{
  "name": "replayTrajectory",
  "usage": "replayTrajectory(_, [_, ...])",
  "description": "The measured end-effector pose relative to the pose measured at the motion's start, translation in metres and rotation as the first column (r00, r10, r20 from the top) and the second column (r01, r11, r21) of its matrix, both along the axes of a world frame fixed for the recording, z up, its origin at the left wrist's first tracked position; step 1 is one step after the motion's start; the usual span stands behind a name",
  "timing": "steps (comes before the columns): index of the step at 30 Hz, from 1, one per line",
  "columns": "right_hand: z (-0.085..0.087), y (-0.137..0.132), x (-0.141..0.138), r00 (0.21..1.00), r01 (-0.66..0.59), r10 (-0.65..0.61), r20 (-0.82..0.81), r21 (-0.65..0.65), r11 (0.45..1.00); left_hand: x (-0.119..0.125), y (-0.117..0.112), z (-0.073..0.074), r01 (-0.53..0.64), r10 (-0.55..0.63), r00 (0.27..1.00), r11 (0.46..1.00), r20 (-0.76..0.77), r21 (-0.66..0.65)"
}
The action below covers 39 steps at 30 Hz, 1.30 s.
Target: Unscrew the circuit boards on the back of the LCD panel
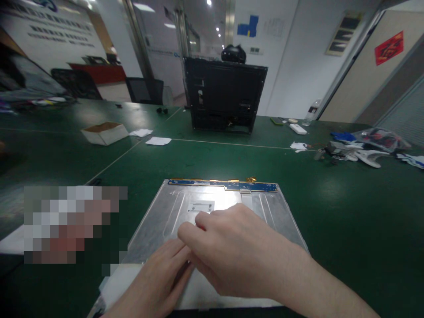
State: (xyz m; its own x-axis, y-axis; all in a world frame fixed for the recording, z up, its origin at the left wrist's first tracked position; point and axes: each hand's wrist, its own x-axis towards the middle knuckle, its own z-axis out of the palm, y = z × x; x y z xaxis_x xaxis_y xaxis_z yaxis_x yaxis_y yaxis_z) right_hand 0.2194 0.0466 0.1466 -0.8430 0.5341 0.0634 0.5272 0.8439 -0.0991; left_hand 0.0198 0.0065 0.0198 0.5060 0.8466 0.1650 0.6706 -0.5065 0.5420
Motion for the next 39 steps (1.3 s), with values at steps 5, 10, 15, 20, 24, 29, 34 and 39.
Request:
replayTrajectory(5, [0.0004, 0.0001, 0.0012, 1.000, -0.006, 0.006, 0.000, -0.019, 1.000, 0.0011, 0.0000, 0.0009, 0.005, -0.005, 1.000, 1.000, 0.005, 0.009])
replayTrajectory(10, [0.0036, -0.0018, 0.0018, 0.999, -0.029, 0.028, -0.017, -0.072, 0.997, 0.0014, -0.0002, -0.0007, 0.005, -0.005, 1.000, 1.000, 0.015, 0.015])
replayTrajectory(15, [0.0016, -0.0020, 0.0015, 1.000, -0.014, 0.014, -0.013, -0.038, 0.999, 0.0005, -0.0004, -0.0019, 0.000, 0.000, 1.000, 1.000, 0.012, 0.018])
replayTrajectory(20, [-0.0016, 0.0005, 0.0011, 1.000, -0.012, 0.013, -0.023, 0.005, 1.000, -0.0005, -0.0010, 0.0000, 0.000, 0.000, 1.000, 1.000, 0.011, 0.018])
replayTrajectory(24, [-0.0005, 0.0002, 0.0021, 1.000, -0.011, 0.011, -0.009, -0.019, 1.000, -0.0010, -0.0007, -0.0002, 0.010, -0.010, 1.000, 1.000, 0.016, 0.016])
replayTrajectory(29, [0.0040, -0.0031, 0.0031, 1.000, -0.018, 0.016, -0.023, -0.092, 0.996, -0.0004, -0.0005, -0.0025, 0.013, -0.013, 1.000, 1.000, 0.002, 0.003])
replayTrajectory(34, [0.0028, -0.0013, 0.0014, 1.000, -0.004, 0.003, -0.018, -0.046, 0.999, 0.0000, -0.0001, -0.0015, 0.016, -0.016, 1.000, 1.000, 0.006, 0.010])
replayTrajectory(39, [-0.0016, 0.0006, 0.0010, 1.000, -0.002, 0.002, -0.018, -0.004, 1.000, 0.0002, -0.0012, 0.0005, 0.009, -0.009, 1.000, 1.000, -0.002, 0.009])
